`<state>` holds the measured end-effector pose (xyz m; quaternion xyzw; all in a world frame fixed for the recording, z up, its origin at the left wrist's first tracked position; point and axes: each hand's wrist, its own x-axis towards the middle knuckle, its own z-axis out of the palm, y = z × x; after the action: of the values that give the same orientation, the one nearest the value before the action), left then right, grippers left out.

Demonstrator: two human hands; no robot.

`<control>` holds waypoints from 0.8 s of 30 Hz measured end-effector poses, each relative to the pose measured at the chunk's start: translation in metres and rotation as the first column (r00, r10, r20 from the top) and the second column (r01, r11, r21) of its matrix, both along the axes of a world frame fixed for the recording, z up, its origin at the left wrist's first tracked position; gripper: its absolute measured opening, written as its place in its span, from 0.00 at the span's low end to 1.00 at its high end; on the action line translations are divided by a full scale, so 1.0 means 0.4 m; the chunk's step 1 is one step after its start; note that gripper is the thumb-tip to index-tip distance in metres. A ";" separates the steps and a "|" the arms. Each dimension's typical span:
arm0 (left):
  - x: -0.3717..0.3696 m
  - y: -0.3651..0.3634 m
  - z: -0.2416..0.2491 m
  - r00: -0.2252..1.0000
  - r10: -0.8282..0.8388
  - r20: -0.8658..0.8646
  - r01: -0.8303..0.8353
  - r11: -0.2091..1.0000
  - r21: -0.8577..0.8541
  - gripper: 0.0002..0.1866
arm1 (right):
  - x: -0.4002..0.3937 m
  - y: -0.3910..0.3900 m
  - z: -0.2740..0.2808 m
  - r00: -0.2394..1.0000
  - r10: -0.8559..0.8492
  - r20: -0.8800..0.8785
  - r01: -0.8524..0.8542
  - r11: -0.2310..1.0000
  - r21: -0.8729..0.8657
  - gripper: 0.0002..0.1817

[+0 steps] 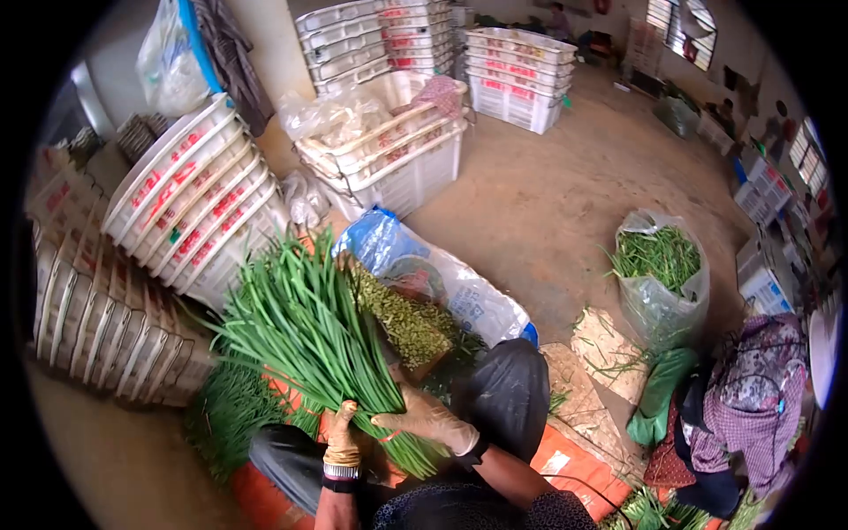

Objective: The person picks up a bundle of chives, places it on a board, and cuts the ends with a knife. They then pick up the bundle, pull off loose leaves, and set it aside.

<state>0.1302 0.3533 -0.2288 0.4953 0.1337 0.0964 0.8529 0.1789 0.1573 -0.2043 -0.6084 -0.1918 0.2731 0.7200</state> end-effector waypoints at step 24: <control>0.013 -0.071 0.065 0.972 0.182 0.149 -0.159 0.975 -0.153 0.32 | 0.075 -0.083 0.301 0.676 -0.415 0.609 0.569 0.819 -0.073 0.24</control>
<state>0.1355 0.3250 -0.2027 0.4114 0.1123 0.2000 0.8821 0.2089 0.1241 -0.0838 -0.7779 -0.1875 -0.1041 0.5907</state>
